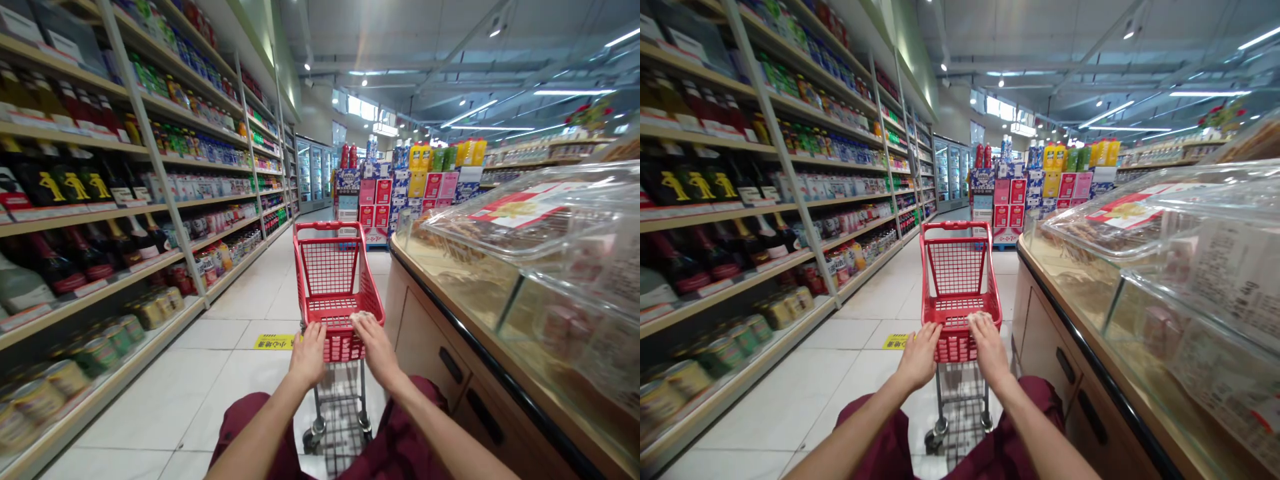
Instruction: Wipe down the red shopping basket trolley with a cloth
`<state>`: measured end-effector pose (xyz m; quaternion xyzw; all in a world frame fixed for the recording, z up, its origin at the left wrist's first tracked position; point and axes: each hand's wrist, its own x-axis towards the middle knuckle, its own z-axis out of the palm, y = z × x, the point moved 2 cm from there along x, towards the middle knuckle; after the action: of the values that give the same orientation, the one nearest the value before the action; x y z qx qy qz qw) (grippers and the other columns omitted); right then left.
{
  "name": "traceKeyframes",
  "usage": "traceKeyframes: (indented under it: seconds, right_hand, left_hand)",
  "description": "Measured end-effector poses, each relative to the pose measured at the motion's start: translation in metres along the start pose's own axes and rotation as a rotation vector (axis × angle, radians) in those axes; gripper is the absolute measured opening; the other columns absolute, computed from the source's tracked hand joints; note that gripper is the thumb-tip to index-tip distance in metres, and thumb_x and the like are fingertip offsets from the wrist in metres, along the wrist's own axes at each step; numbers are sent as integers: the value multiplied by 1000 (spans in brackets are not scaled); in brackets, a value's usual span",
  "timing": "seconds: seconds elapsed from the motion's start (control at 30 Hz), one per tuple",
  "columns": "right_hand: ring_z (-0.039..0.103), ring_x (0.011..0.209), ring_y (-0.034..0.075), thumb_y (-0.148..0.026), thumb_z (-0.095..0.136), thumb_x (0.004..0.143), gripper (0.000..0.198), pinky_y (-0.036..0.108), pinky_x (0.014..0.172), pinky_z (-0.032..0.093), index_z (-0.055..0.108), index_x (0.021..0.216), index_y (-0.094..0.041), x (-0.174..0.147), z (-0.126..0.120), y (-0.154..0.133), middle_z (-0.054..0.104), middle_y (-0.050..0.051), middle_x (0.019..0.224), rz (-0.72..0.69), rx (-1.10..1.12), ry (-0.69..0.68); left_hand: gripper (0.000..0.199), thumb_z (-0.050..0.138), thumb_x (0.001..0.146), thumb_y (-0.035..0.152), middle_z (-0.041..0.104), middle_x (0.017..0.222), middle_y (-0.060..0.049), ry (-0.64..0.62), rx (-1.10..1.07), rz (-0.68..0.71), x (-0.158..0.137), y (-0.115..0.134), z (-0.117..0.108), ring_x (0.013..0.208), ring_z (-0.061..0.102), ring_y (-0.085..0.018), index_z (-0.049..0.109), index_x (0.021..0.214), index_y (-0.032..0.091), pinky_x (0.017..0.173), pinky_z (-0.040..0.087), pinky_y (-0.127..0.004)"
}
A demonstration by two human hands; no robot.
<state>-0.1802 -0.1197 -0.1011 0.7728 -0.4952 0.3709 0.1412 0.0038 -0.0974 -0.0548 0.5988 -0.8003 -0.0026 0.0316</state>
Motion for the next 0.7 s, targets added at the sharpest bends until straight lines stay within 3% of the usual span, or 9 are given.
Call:
traceKeyframes:
  seconds: [0.07,0.13,0.33,0.57,0.7]
  right_hand:
    - [32,125,18,-3,32,79,52,40,100,35,44,125,-22,2,12,-23,47,5,128,-59,24,-5]
    - [34,124,18,-5,33,80,50,40,99,36,44,125,-23,4,16,-28,48,5,127,-106,29,0]
    - [40,119,20,-8,31,83,43,41,97,38,51,119,-20,0,-9,27,52,8,123,40,-87,65]
    - [37,121,18,-8,34,83,44,37,99,37,48,122,-22,8,15,-27,50,4,125,-100,-4,-23]
    - [41,118,21,-9,34,83,41,41,96,38,54,117,-22,8,-4,11,52,6,122,-12,-40,-18]
  left_hand:
    - [71,40,64,13,23,142,-9,-9,2,8,0,0,0,131,17,-23,23,134,13,104,17,-47]
    - [73,40,64,14,22,143,-8,-8,11,14,0,-1,0,131,16,-22,22,134,14,104,16,-48]
    - [73,41,64,14,23,142,-9,-8,4,19,1,0,2,131,17,-23,22,134,13,104,15,-48]
    - [66,37,68,13,27,141,-9,11,-10,21,0,1,-1,130,20,-22,26,133,15,105,16,-47]
    - [67,39,66,12,31,139,-9,22,10,19,0,-2,-3,128,23,-21,27,132,16,104,17,-46]
